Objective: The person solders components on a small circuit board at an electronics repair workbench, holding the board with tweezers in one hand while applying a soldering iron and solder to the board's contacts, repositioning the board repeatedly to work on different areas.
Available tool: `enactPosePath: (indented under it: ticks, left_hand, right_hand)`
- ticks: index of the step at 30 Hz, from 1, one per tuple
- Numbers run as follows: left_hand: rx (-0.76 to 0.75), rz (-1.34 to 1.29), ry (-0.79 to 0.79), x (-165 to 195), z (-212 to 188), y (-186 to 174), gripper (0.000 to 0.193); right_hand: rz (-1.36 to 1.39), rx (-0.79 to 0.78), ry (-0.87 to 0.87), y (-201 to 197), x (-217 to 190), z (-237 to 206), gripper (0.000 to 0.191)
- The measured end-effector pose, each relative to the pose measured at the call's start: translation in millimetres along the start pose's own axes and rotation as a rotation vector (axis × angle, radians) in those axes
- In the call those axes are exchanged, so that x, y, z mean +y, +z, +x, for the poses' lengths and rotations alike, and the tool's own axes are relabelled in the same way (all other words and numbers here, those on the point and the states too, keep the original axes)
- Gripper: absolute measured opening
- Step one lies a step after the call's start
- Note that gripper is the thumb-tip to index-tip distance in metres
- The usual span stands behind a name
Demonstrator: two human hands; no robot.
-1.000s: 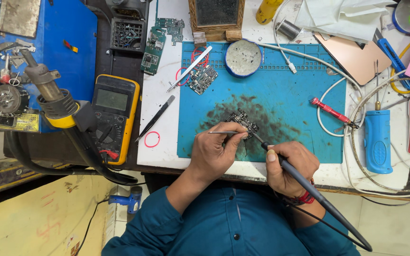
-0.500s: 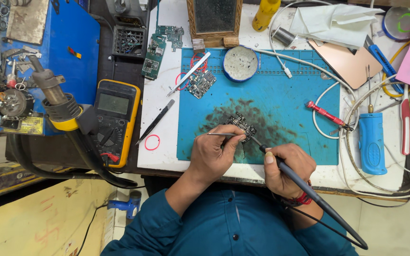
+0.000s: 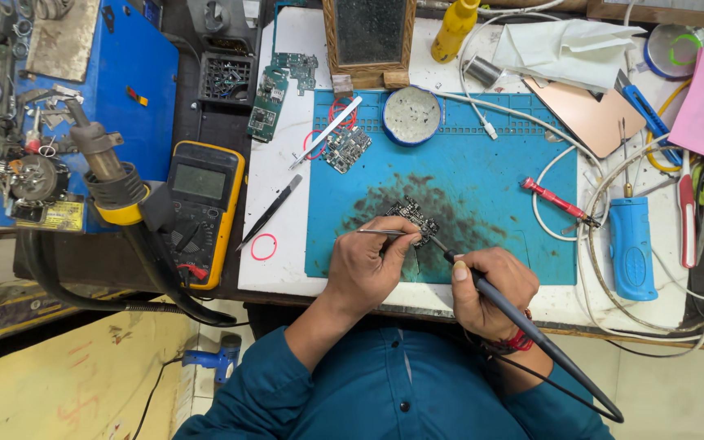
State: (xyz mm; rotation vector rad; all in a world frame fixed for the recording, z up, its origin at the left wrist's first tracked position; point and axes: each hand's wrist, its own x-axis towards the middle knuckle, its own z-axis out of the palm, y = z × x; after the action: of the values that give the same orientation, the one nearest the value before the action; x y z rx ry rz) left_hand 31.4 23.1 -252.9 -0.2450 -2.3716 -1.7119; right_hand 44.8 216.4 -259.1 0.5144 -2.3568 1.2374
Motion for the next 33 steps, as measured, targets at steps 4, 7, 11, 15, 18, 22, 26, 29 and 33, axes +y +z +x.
enactPosePath:
  ticks: [4, 7, 11, 15, 18, 22, 26, 29, 33]
  left_hand:
    - [-0.005, -0.001, -0.017, 0.2, -0.4, 0.0, 0.008]
    - [-0.005, -0.008, -0.015, 0.3, -0.7, 0.0, 0.008]
    - [-0.010, -0.002, -0.026, 0.1, -1.0, -0.3, 0.008]
    - [-0.001, 0.002, -0.010, -1.1, -2.0, 0.2, 0.008]
    - [0.004, -0.002, -0.013, -1.9, -2.9, 1.1, 0.009]
    - [0.007, -0.004, -0.018, -2.6, -4.0, 1.8, 0.012]
    - [0.010, -0.014, -0.002, -2.8, -4.8, 1.4, 0.013]
    - [0.000, -0.005, -0.027, -2.6, -5.0, 0.9, 0.013]
    - [0.001, -0.010, -0.020, -2.5, -5.1, 1.0, 0.013]
  right_hand:
    - [0.000, -0.004, -0.005, -0.7, -0.5, 0.4, 0.011]
    - [0.004, -0.006, -0.002, -0.7, -1.4, 0.9, 0.011]
    - [0.000, -0.009, 0.002, -0.8, -2.3, 0.8, 0.010]
    - [0.000, -0.011, 0.000, -0.7, -1.4, 0.0, 0.009]
    - [0.003, -0.020, 0.009, -1.3, -1.1, -1.0, 0.008]
    - [0.004, -0.021, 0.016, -1.8, -0.7, -1.9, 0.008]
    - [0.008, -0.025, 0.009, -1.6, 0.1, -2.2, 0.007]
    - [0.010, -0.022, -0.002, -1.4, 0.1, -2.6, 0.008]
    - [0.007, -0.026, 0.002, -1.7, 0.1, -2.8, 0.007]
